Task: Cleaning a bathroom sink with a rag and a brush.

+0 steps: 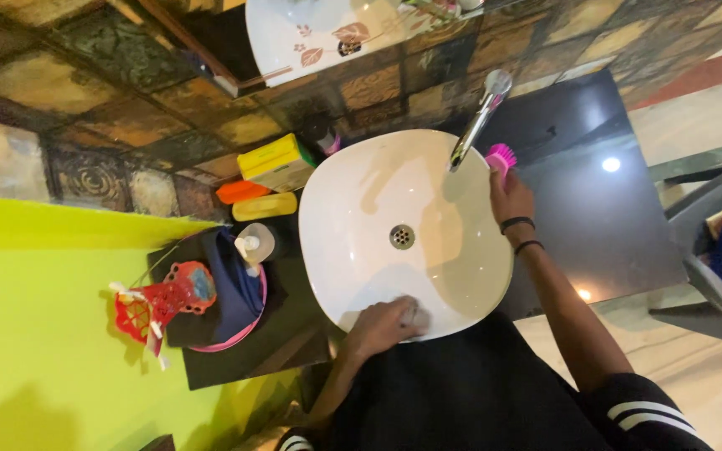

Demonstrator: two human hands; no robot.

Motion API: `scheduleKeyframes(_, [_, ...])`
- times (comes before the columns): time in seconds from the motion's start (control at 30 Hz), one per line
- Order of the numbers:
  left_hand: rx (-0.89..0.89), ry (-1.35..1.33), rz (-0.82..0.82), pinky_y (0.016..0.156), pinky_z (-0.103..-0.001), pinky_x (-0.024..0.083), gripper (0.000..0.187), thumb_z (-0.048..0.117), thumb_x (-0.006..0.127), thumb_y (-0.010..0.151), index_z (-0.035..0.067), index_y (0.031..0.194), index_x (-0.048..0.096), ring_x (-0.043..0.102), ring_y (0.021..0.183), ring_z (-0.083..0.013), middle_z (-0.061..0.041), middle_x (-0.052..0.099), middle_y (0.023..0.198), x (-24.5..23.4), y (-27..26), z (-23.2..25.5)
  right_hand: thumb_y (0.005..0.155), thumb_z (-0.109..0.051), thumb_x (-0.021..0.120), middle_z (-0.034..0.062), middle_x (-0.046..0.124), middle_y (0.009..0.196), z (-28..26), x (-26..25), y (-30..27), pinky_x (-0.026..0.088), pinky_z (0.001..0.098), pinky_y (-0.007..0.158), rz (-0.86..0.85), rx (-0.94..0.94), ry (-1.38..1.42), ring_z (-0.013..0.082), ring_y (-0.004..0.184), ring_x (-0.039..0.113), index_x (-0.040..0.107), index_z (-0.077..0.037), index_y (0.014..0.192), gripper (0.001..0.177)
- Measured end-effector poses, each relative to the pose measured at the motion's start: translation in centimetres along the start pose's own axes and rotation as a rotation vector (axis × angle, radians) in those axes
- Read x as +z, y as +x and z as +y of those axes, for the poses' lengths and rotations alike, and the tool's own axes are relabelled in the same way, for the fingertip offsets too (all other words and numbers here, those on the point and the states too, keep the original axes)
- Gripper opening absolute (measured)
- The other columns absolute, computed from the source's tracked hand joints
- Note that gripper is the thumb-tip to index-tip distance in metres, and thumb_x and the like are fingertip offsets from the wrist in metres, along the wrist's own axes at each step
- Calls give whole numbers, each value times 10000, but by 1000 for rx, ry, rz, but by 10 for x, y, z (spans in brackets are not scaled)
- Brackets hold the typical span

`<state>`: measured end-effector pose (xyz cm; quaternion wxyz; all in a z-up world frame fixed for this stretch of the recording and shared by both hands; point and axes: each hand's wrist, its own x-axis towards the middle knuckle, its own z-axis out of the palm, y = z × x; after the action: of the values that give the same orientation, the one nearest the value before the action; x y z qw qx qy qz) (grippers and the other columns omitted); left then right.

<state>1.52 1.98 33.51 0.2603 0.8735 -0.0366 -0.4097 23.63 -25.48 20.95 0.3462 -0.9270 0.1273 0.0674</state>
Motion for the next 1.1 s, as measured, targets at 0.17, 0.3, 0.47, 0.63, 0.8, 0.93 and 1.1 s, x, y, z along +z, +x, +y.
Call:
scheduleKeyframes(0.17, [441,-1150,129,644,-520,564,530,439,763,1021,-11,1194,543,629,676,-287,-155,666,864,20,54,-32,1036,-631,340,263,716,955,-6,-8,-4,531,551,754,8,10,63,450,896,707,646,-58,1192,669])
scheduleKeyframes(0.3, [-102,-703,360,708,-475,576,603,558,586,957,146,1388,495,738,752,-288,-177,740,876,-67,10,26,1063,-642,346,263,712,970,10,4,-2,530,540,772,32,-5,58,444,907,702,658,-35,1145,687])
scheduleKeyframes(0.47, [-132,-262,761,1060,-568,369,748,494,632,969,61,1517,364,363,1408,-477,-324,396,1532,-24,48,-51,1055,-645,371,277,702,933,5,0,0,513,547,738,69,-38,9,459,854,681,676,-30,1101,689])
scheduleKeyframes(0.63, [-100,-203,923,1145,-555,338,547,386,639,994,27,1396,550,348,1444,-491,-299,510,1473,1,23,-53,1033,-644,377,260,711,916,-5,-5,-6,525,535,744,10,54,52,439,853,700,674,-30,1059,683])
scheduleKeyframes(0.8, [20,-52,1133,1084,-514,465,274,230,585,1011,35,1161,704,577,1300,-451,-193,722,1202,19,2,-64,1055,-634,404,277,694,929,6,2,-3,503,551,753,63,-7,24,475,871,673,670,0,1050,687])
scheduleKeyframes(0.93, [26,-195,1013,746,-395,573,193,180,583,1009,139,1104,746,762,731,-245,-60,787,853,24,1,-72,1050,-621,404,266,691,916,-5,-4,-5,510,540,730,83,-30,54,472,868,675,671,-24,1053,654])
scheduleKeyframes(1.1, [-103,-277,980,672,-323,569,244,100,576,994,162,1179,722,762,752,-186,-33,801,841,7,-10,-56,1066,-564,407,222,692,884,-14,-8,-10,509,512,697,68,-24,-3,423,820,682,648,-56,1037,563])
